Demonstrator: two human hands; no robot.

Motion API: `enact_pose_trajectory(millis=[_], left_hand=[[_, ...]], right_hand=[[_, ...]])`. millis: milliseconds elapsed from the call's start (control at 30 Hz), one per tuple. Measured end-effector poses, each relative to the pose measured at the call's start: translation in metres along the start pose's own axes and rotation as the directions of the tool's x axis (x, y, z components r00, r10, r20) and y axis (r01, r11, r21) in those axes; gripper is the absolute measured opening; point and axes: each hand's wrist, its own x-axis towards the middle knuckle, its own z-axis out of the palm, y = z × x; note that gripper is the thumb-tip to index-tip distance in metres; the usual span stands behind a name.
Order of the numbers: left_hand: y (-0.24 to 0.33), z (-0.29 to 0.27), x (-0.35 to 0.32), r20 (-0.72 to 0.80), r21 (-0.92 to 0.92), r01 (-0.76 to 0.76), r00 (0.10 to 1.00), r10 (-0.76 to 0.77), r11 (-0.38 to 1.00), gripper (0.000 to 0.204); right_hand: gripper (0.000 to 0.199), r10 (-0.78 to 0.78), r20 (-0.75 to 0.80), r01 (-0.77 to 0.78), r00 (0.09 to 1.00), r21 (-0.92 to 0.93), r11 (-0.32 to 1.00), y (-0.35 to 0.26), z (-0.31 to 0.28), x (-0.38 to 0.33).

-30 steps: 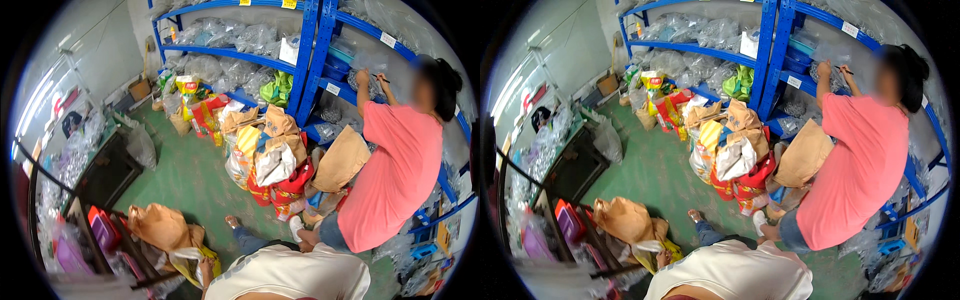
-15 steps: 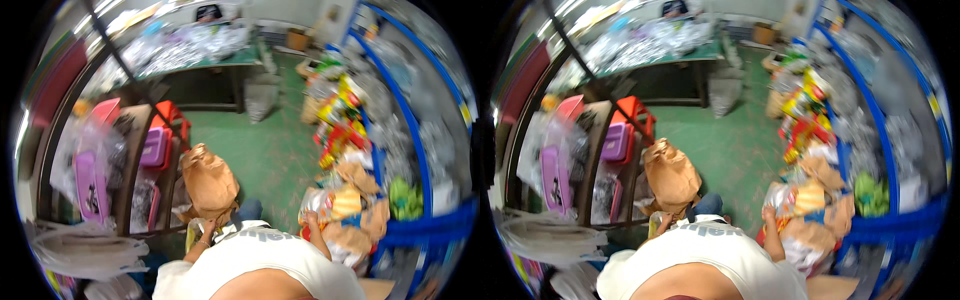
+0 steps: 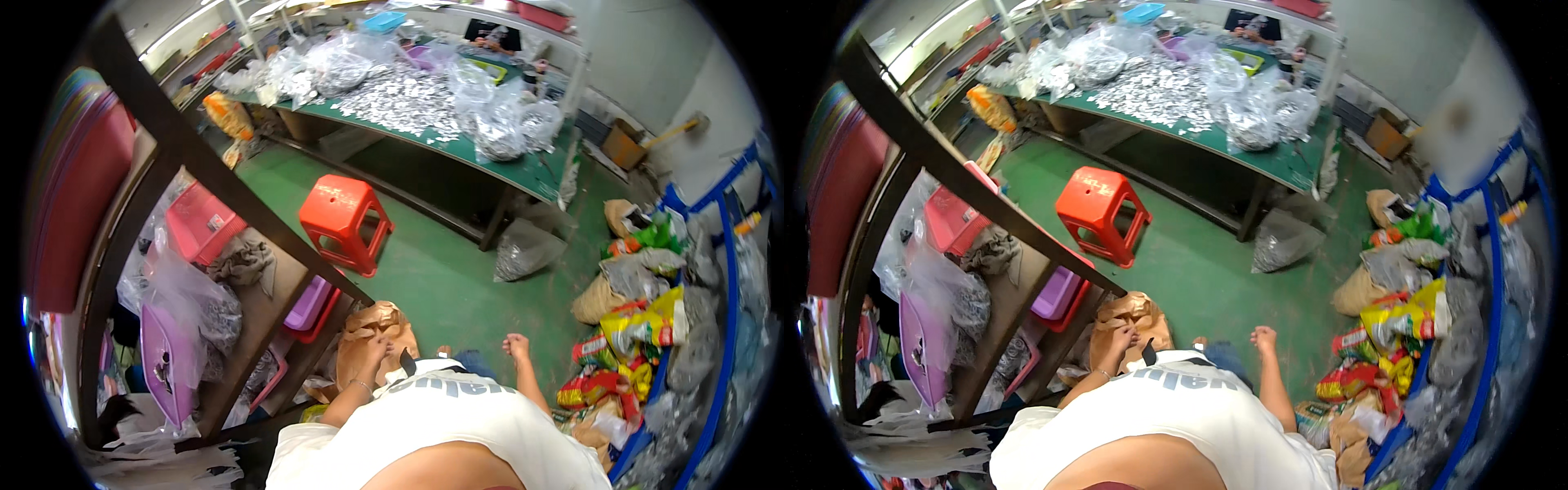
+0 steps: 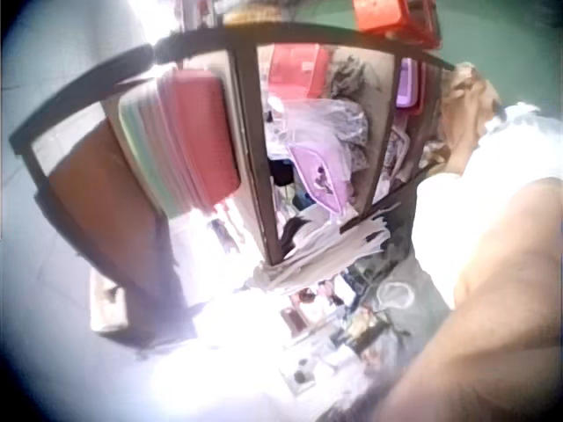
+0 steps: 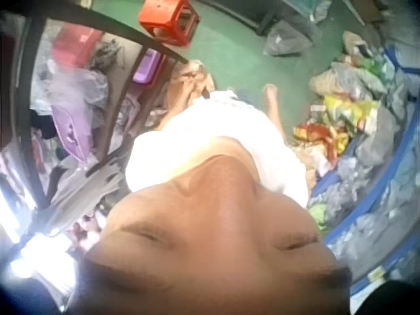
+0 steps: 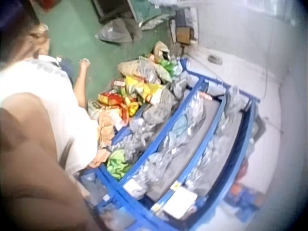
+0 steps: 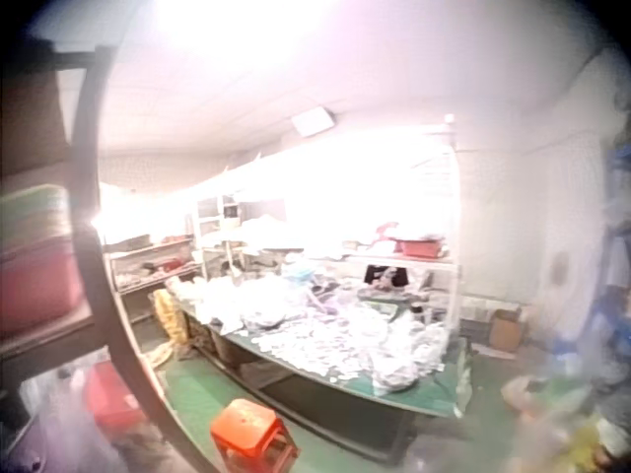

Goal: The person sorts through a large pile of silver butterfly-shaped decorative items on a green table by hand, picking up individual pieces and placing them into separate plastic bags.

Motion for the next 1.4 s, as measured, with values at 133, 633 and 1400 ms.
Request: enact_pose_trajectory(millis=[133, 633, 1400], left_hand=[[0.080, 0.017, 0.048, -0.043, -0.075, -0.049, 0.998, 0.046, 0.996, 0.021], [0.415, 0.101, 0.303, -0.106, -0.022, -0.228, 0.969, 0.225, 0.973, 0.026], [0.761, -0.005, 0.606, 0.356, 0.689, -0.696, 0.567, 0.743, 0.201, 0.044]], right_hand=[[0.017, -0.030, 0.133, 0.034, 0.991, -0.031, 0.999, -0.105, 0.053, 0.074], [0.017, -0.713, 0.357, 0.793, 0.603, -0.166, 0.587, -0.467, 0.315, 0.334], [0.027, -0.820, -0.080, 0.711, 0.566, -0.455, 0.535, -0.693, 0.546, 0.415]])
